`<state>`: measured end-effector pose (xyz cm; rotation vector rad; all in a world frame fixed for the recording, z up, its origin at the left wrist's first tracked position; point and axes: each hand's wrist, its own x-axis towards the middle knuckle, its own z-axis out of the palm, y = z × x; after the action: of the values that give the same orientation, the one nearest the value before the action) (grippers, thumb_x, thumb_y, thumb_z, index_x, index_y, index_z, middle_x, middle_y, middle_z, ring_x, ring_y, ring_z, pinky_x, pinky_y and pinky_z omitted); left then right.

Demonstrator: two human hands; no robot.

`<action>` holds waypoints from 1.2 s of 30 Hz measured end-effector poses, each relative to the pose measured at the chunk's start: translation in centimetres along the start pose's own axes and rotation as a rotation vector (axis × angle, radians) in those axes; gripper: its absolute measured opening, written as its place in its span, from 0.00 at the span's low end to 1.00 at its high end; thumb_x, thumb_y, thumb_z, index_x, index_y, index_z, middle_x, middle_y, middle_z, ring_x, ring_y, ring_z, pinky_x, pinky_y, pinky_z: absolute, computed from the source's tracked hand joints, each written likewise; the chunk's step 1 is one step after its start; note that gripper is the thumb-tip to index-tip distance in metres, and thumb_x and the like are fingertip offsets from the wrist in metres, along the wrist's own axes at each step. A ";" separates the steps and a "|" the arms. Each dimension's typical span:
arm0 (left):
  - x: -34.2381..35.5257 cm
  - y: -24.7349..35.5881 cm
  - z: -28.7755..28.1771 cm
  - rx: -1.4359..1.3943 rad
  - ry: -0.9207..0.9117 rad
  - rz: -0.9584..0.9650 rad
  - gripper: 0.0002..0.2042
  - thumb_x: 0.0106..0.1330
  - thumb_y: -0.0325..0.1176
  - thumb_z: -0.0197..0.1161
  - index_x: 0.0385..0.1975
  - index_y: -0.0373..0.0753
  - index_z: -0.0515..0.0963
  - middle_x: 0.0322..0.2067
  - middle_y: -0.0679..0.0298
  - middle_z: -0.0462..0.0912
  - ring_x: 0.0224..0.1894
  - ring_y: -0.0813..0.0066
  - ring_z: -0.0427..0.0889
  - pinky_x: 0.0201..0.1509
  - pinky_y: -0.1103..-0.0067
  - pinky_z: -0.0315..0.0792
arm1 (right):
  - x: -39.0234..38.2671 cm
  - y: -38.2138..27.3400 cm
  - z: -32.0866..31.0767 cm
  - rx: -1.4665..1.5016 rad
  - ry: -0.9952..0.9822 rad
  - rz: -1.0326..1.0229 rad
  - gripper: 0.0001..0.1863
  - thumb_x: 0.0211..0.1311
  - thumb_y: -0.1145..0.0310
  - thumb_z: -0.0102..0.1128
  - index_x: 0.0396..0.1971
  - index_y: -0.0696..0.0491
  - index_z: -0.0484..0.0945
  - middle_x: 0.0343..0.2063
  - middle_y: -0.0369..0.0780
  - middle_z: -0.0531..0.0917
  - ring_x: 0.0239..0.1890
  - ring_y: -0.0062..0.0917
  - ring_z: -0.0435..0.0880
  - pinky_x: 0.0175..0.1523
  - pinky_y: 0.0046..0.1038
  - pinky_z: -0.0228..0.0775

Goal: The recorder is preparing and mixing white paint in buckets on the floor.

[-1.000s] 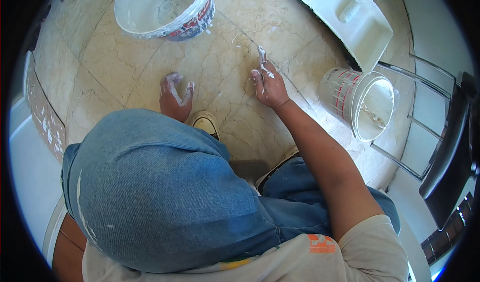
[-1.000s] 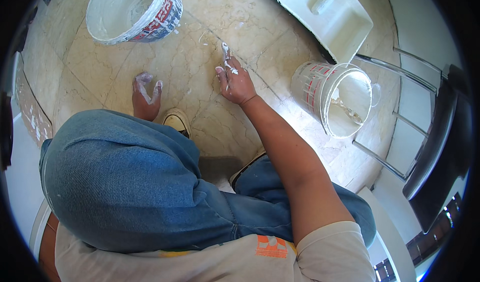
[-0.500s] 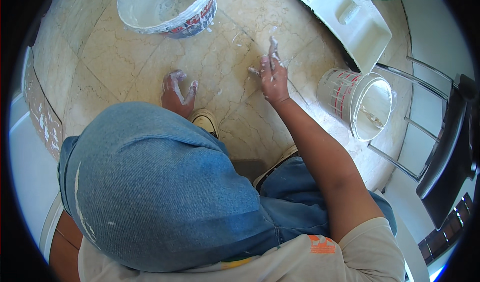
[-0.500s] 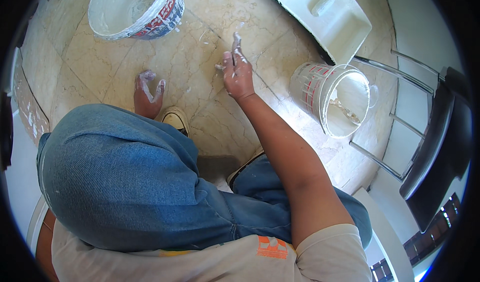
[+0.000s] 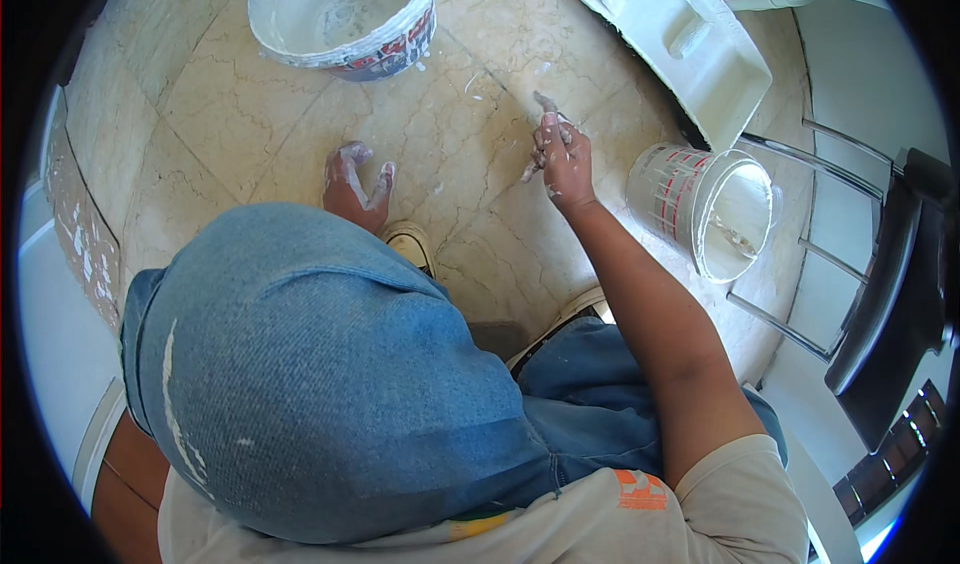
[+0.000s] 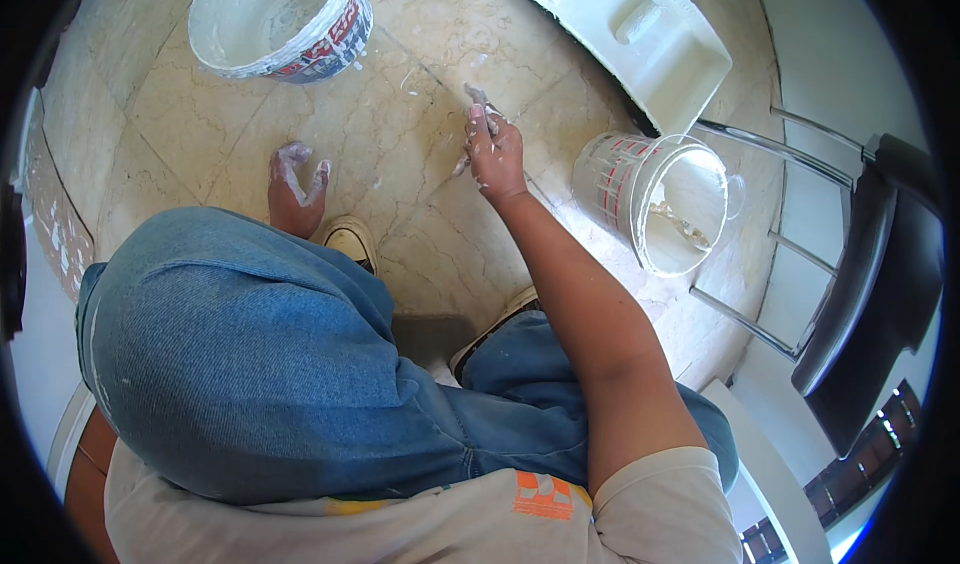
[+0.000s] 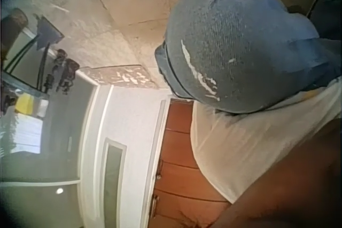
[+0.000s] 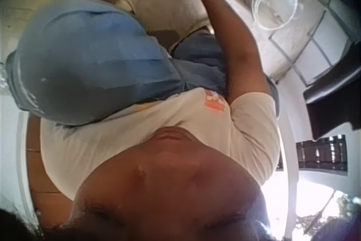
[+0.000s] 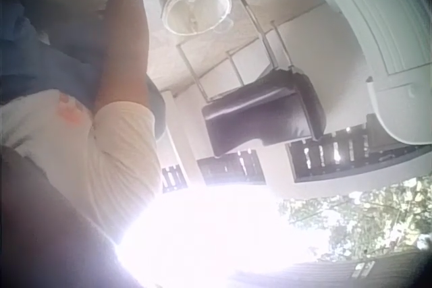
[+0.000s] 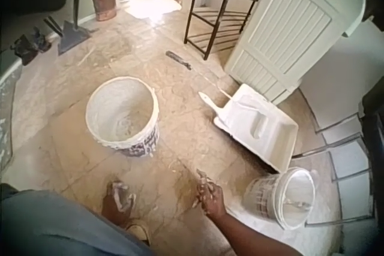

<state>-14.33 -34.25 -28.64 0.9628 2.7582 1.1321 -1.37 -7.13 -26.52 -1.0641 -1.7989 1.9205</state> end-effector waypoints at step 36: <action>0.4 -0.3 0.6 -0.081 -0.093 -0.008 0.18 0.62 0.31 0.66 0.48 0.32 0.70 0.42 0.51 0.74 0.46 0.54 0.74 0.52 0.67 0.68 | -0.2 1.8 -1.3 -1.187 -0.044 -0.549 0.58 0.45 0.34 0.69 0.68 0.55 0.55 0.65 0.57 0.56 0.66 0.58 0.54 0.68 0.63 0.43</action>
<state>-14.64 -33.85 -29.15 0.9684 2.6199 1.1576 0.12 -6.65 -28.04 -0.6120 -2.8951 0.4612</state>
